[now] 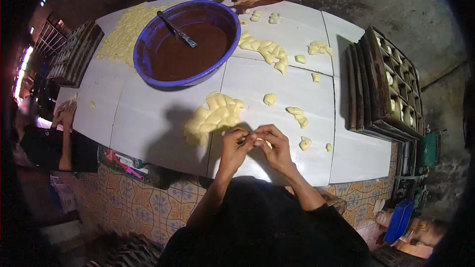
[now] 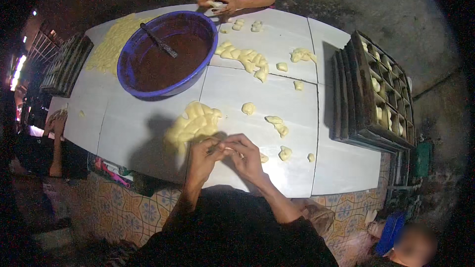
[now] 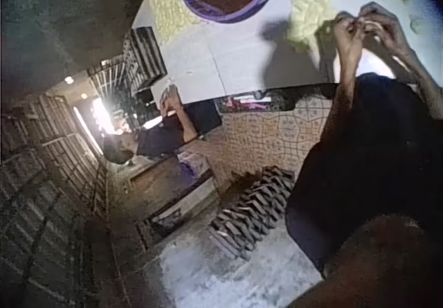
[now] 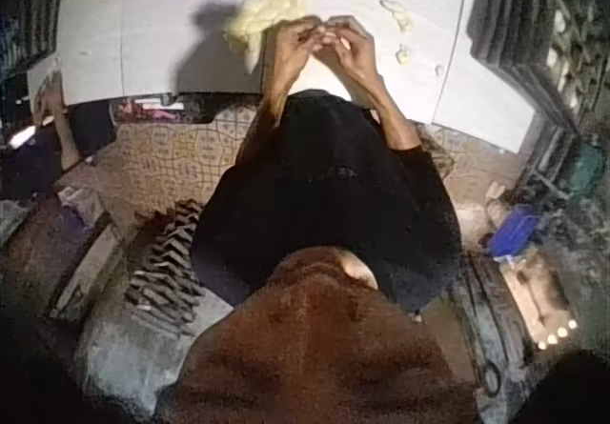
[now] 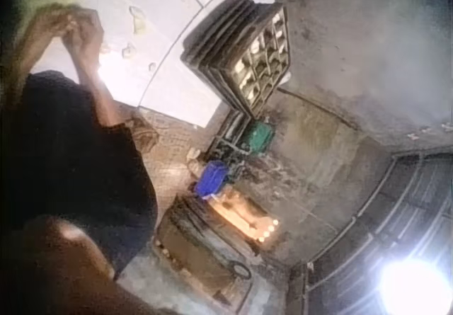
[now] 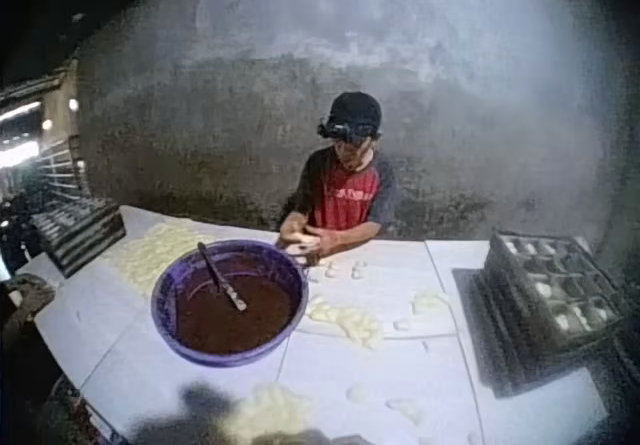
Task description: The person shapes and folds pieces of dough by hand on the table and places the dough rolls into metal baking tins.
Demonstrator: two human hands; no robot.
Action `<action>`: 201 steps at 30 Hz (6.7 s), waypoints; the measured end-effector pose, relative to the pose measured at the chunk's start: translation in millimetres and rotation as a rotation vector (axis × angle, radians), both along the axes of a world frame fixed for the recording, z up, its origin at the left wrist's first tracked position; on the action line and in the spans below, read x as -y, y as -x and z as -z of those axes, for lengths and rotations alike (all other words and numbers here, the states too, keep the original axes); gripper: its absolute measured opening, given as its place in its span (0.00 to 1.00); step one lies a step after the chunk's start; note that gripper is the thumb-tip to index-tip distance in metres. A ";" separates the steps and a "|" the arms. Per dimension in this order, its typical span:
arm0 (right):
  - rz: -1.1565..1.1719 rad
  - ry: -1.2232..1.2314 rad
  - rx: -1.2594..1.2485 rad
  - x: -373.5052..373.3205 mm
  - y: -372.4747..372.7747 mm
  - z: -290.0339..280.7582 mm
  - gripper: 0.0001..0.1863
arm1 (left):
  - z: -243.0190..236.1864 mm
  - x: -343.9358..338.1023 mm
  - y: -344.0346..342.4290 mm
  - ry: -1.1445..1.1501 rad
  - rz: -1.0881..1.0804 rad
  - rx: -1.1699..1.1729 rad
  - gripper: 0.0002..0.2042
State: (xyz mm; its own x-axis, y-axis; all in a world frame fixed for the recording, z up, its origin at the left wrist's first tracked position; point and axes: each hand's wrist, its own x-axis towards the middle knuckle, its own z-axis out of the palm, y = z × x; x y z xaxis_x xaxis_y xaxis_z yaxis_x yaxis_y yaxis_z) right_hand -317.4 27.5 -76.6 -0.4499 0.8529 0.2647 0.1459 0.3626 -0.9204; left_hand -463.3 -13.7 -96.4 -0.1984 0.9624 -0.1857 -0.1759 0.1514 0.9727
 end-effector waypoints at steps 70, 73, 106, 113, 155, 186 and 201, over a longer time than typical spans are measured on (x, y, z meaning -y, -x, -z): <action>-0.004 0.587 -0.589 -85.5 16.8 92.0 0.46 | 9.6 -250.9 202.6 0.427 0.253 -0.989 0.45; 0.084 0.692 -0.650 -94.4 14.2 82.3 0.38 | -18.9 -228.7 142.1 0.198 0.102 -1.114 0.45; -0.169 0.653 0.047 -11.5 -70.3 72.0 0.29 | 45.9 -3.7 -40.6 -0.131 0.235 -0.023 0.12; -0.038 0.483 0.035 -35.2 -88.0 58.9 0.44 | 34.1 -9.2 -39.2 -0.144 0.040 0.073 0.10; 0.176 0.227 0.056 5.6 -93.6 122.7 0.09 | 68.7 9.2 17.6 0.001 -0.148 0.547 0.05; 0.026 -0.089 0.676 -14.3 -61.8 86.0 0.25 | 79.2 29.3 14.6 0.042 -0.145 0.701 0.11; 0.023 0.093 0.069 2.5 25.9 3.6 0.15 | 19.3 24.2 7.2 -0.023 -0.223 0.099 0.11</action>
State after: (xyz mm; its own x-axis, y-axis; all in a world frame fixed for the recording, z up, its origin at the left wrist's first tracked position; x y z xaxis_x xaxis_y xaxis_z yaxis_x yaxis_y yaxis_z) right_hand -343.3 25.0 -80.2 -0.4447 0.8826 0.1528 0.2174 0.2719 -0.9375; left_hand -470.6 -37.9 -115.6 -0.3881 0.9012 -0.1929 -0.2970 0.0758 0.9519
